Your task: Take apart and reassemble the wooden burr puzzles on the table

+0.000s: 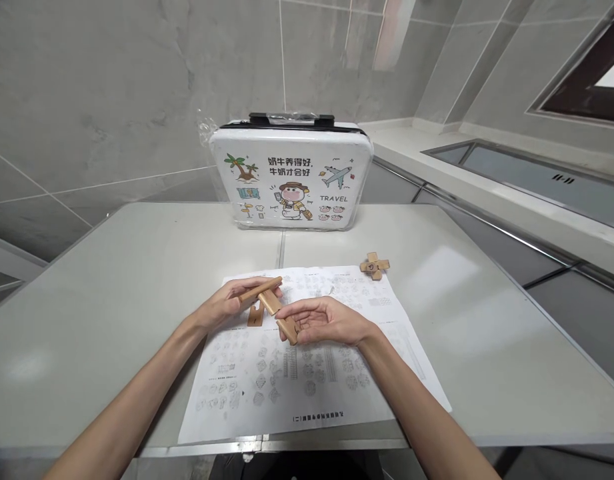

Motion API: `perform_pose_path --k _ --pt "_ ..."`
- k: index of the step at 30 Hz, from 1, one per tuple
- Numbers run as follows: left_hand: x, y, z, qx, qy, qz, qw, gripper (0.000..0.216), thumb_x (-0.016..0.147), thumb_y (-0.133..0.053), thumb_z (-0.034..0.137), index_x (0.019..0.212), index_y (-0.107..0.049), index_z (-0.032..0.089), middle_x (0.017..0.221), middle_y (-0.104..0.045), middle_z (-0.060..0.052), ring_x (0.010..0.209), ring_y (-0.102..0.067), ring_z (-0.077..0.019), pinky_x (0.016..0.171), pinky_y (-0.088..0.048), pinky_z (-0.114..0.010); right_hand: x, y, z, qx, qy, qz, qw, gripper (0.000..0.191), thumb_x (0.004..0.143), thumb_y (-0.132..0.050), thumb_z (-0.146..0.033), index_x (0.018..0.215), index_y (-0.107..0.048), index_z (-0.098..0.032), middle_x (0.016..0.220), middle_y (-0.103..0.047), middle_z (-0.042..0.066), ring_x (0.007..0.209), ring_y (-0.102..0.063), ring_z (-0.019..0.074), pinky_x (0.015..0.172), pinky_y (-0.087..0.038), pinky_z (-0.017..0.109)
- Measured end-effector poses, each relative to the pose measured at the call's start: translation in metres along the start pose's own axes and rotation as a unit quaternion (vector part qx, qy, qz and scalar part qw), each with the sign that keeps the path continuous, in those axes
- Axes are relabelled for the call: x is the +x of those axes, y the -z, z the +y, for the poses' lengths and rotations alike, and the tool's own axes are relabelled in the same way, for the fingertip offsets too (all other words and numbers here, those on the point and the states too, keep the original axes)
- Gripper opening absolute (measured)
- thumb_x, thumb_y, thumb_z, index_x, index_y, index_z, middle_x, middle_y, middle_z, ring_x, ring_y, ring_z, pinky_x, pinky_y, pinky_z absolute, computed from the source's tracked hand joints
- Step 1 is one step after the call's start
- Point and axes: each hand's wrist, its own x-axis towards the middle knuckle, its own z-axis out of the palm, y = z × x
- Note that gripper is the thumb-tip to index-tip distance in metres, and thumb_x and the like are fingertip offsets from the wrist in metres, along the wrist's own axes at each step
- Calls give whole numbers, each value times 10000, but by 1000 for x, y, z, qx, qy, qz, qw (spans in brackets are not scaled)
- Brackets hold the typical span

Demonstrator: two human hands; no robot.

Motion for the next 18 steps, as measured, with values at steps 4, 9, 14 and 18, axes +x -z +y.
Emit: perform_pose_path --k 4,9,14,18 --pt "-1 0 1 -12 -13 -7 1000 894 777 -752 782 1421 -691 166 1337 -704 -213 1273 -612 -412 1120 -414 -554 1 1 3 -13 -19 -5 1000 532 848 -914 -347 1332 -746 -205 1115 -770 98 1021 -746 212 942 -578 362" --pt "1 -10 2 -15 27 -28 999 854 668 -904 658 1352 -728 179 1282 -728 -170 1177 -668 -365 1041 -486 -470 6 -3 1 -48 -36 12 998 519 868 -894 -357 1340 -740 -207 1140 -751 92 1027 -722 196 952 -566 360" --pt "0 -9 1 -72 -4 36 997 884 738 -781 795 1357 -727 167 1310 -716 -201 1253 -633 -398 1073 -464 -512 2 -4 -7 -70 -27 9 997 523 857 -898 -362 1333 -748 -204 1121 -772 96 1029 -746 221 959 -587 382" --pt "-1 -4 0 -76 -10 49 996 888 734 -775 810 1337 -740 159 1330 -709 -215 1265 -630 -411 1114 -421 -535 -1 -2 -9 -56 -7 18 998 524 847 -909 -359 1324 -752 -208 1109 -782 95 1045 -757 231 967 -589 379"
